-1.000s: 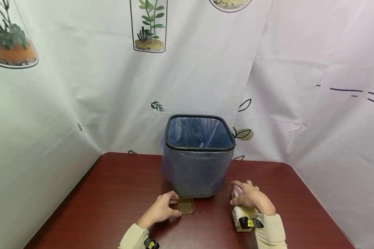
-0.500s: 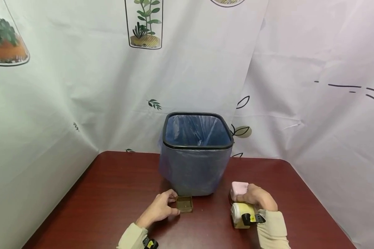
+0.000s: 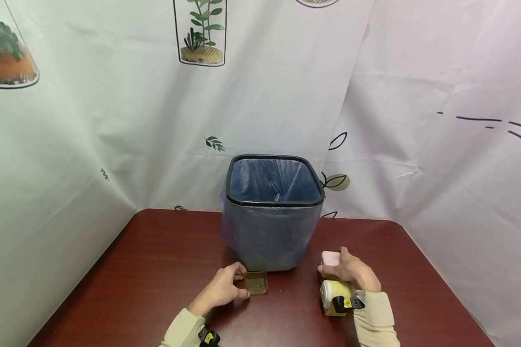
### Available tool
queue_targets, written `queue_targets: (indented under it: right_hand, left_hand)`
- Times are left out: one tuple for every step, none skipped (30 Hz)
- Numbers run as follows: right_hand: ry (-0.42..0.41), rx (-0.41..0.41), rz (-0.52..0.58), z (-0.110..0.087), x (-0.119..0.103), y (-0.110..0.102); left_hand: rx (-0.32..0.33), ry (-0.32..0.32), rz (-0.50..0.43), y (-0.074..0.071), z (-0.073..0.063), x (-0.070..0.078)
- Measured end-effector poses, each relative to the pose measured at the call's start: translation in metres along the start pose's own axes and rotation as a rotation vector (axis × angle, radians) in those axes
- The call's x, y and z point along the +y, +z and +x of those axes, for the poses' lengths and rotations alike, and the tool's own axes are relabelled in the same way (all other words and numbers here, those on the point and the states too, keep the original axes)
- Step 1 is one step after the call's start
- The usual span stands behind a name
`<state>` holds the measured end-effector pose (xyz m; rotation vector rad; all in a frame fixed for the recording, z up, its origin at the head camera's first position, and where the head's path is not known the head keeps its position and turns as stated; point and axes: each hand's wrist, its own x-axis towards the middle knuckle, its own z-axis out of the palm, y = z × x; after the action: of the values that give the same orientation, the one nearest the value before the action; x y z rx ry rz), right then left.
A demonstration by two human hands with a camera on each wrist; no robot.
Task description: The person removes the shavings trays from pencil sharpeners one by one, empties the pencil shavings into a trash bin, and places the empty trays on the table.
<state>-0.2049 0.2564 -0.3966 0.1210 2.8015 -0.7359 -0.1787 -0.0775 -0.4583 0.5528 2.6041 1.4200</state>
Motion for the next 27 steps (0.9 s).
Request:
queue_targets:
  right_hand:
    - [0.001, -0.003, 0.01, 0.0, 0.0, 0.0]
    - [-0.001, -0.004, 0.017, 0.0, 0.0, 0.001]
    - [-0.004, -0.003, 0.022, 0.001, 0.0, 0.001]
    - [-0.006, -0.004, 0.024, 0.0, 0.001, 0.001]
    - [-0.009, -0.004, 0.03, 0.001, 0.001, 0.002]
    - [-0.011, 0.0, 0.035, 0.001, 0.001, 0.002]
    - [-0.014, 0.003, 0.04, 0.001, 0.001, 0.002]
    - [-0.014, 0.006, 0.042, 0.001, 0.001, 0.002]
    - [-0.01, 0.006, 0.046, 0.001, 0.001, 0.002]
    - [-0.011, 0.005, 0.049, 0.001, 0.002, 0.002]
    - [-0.013, 0.007, 0.053, 0.002, 0.002, 0.002]
    - [-0.015, 0.006, 0.059, 0.002, 0.002, 0.002]
    - [-0.019, 0.006, 0.064, 0.002, 0.002, 0.002]
    - [-0.024, 0.007, 0.07, 0.003, 0.002, 0.002]
    - [-0.033, 0.006, 0.079, 0.003, 0.001, 0.002]
    - [-0.042, 0.008, 0.085, 0.004, 0.001, 0.002]
    - [-0.047, 0.008, 0.095, 0.004, 0.001, 0.002]
    - [-0.048, 0.01, 0.099, 0.005, 0.001, 0.002]
    - [-0.048, 0.014, 0.107, 0.005, 0.001, 0.002]
    - [-0.046, 0.017, 0.114, 0.005, 0.001, 0.003]
    - [-0.041, 0.02, 0.122, 0.006, 0.001, 0.003]
    - [-0.038, 0.024, 0.13, 0.006, 0.001, 0.003]
    - [-0.036, 0.029, 0.139, 0.006, 0.0, 0.003]
    - [-0.035, 0.036, 0.137, 0.006, 0.0, 0.003]
    - [-0.035, 0.038, 0.146, 0.006, 0.0, 0.003]
    - [-0.037, 0.042, 0.151, 0.005, 0.0, 0.003]
    - [-0.037, 0.047, 0.164, 0.005, -0.001, 0.003]
  left_hand:
    - [0.001, 0.001, 0.006, 0.0, 0.0, 0.0]
    - [0.004, 0.005, 0.014, 0.001, 0.0, 0.0]
    - [0.009, 0.006, 0.021, 0.001, 0.0, 0.0]
    - [0.014, 0.009, 0.031, 0.001, 0.0, 0.001]
    - [0.022, 0.014, 0.045, 0.001, 0.0, 0.001]
    - [0.031, 0.017, 0.062, 0.002, 0.0, 0.002]
    - [0.042, 0.023, 0.087, 0.002, 0.0, 0.003]
    - [0.052, 0.027, 0.111, 0.002, 0.0, 0.005]
    - [0.061, 0.029, 0.139, 0.002, -0.001, 0.007]
    - [0.07, 0.031, 0.166, 0.002, -0.001, 0.01]
    - [0.081, 0.033, 0.197, 0.002, -0.001, 0.013]
    - [0.093, 0.033, 0.226, 0.002, -0.001, 0.016]
    - [0.102, 0.029, 0.249, 0.002, -0.002, 0.02]
    - [0.113, 0.026, 0.268, 0.002, -0.002, 0.024]
    - [0.121, 0.026, 0.279, 0.003, -0.002, 0.028]
    - [0.128, 0.03, 0.285, 0.003, -0.002, 0.032]
    - [0.134, 0.038, 0.293, 0.004, -0.002, 0.036]
    - [0.134, 0.047, 0.293, 0.005, -0.003, 0.04]
    - [0.134, 0.061, 0.288, 0.006, -0.003, 0.043]
    - [0.132, 0.08, 0.274, 0.008, -0.003, 0.046]
    - [0.126, 0.094, 0.255, 0.009, -0.003, 0.048]
    - [0.123, 0.108, 0.236, 0.011, -0.003, 0.05]
    - [0.12, 0.122, 0.224, 0.012, -0.003, 0.052]
    - [0.115, 0.131, 0.204, 0.014, -0.003, 0.053]
    - [0.108, 0.137, 0.179, 0.015, -0.002, 0.053]
    - [0.096, 0.142, 0.154, 0.016, -0.002, 0.054]
    - [0.087, 0.146, 0.14, 0.017, -0.002, 0.055]
